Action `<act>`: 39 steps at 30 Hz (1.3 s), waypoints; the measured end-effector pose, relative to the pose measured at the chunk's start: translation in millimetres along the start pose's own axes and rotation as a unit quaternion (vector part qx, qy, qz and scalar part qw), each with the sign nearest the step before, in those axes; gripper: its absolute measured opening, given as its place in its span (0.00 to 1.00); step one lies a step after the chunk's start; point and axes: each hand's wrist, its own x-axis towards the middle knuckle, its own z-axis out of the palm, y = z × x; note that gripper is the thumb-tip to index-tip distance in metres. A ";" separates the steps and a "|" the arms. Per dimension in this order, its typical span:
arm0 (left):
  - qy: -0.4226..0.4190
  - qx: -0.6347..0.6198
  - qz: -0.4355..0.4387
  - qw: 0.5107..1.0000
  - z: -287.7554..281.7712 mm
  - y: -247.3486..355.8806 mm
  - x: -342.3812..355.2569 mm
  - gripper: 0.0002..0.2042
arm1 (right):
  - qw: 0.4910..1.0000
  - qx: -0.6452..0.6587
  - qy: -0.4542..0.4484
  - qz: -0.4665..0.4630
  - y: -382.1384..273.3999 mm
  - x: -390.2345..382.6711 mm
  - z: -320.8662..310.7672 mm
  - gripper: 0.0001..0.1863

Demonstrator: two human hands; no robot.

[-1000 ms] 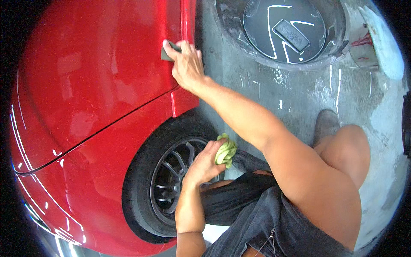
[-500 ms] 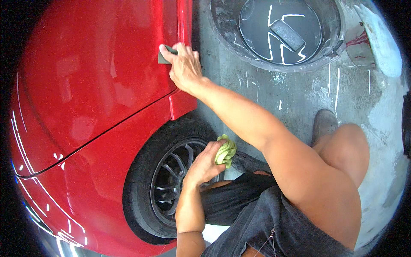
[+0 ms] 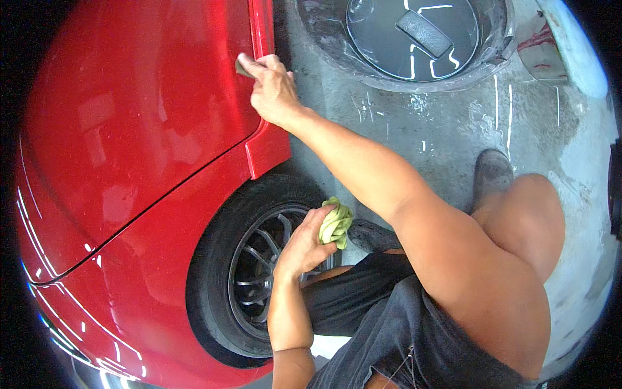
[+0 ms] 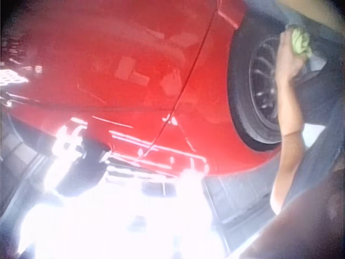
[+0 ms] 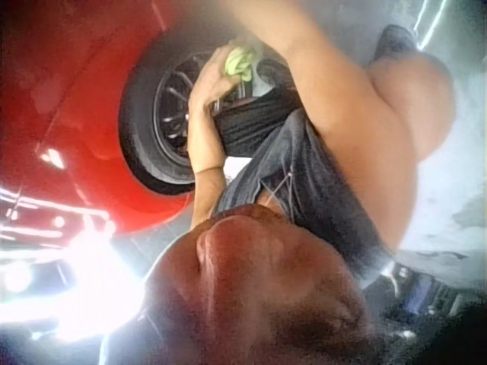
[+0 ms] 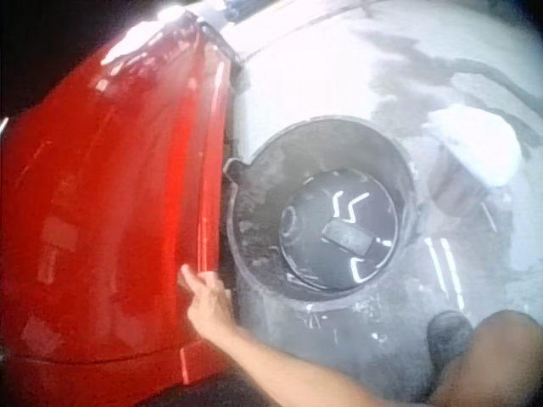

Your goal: The person sands a small area on the red car's rear quarter panel using a 2000 grit sanding block and water from a nearby bucket. They repeatedly wet the sandpaper, sand the same spot, and wipe the area with a green microfiber cloth.

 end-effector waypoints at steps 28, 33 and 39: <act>-0.021 0.023 0.034 0.999 -12.9 21.2 -0.1 0.40 | 0.630 0.676 -0.311 0.222 -41.4 -9.9 -82.1 0.38; -0.025 0.044 0.035 0.998 -19.1 32.1 -0.8 0.40 | 0.607 0.698 -0.322 0.200 -61.3 -2.3 -92.2 0.34; -0.023 0.019 0.089 0.996 -25.1 34.9 -2.1 0.40 | 0.851 0.431 -0.284 0.096 -152.1 19.7 -115.9 0.15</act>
